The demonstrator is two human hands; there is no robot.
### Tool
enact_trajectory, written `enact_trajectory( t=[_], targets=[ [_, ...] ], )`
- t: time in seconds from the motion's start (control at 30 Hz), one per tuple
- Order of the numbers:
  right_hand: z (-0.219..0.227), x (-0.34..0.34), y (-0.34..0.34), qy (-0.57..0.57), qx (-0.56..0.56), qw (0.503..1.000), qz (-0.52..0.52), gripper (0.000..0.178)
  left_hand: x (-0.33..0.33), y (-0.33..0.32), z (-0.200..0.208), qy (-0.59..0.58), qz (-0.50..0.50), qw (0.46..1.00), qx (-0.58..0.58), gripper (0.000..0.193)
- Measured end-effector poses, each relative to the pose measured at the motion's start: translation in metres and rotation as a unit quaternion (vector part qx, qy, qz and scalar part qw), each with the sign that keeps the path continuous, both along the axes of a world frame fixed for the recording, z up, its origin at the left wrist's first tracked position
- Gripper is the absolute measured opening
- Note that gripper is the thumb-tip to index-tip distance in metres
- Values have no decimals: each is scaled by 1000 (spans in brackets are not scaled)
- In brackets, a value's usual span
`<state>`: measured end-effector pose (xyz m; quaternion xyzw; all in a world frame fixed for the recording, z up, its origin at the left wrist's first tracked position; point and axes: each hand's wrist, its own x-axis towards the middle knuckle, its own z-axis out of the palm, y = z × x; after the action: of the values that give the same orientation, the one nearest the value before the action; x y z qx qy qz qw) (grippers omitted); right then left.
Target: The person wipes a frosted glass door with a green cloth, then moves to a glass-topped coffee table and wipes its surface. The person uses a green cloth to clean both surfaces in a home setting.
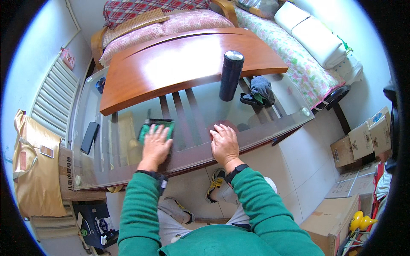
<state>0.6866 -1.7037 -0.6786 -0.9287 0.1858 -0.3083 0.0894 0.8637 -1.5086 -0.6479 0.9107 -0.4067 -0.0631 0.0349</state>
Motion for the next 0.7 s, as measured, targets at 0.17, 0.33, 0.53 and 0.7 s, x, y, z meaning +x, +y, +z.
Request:
enact_trajectory(
  t=[0.17,0.33,0.53,0.7],
  targets=[
    [-3,1,0,1,2,1000,-2,28,50,108,-9,-23,169,985,-11,55],
    [-3,1,-1,12,-4,1000,-4,28,66,220,-27,-57,316,947,8,55],
    [-3,1,1,9,-2,1000,-5,29,66,251,-39,-86,385,918,44,57],
    [-3,2,1,1,-3,1000,-3,28,39,195,-37,-94,330,938,44,60]
  ],
)
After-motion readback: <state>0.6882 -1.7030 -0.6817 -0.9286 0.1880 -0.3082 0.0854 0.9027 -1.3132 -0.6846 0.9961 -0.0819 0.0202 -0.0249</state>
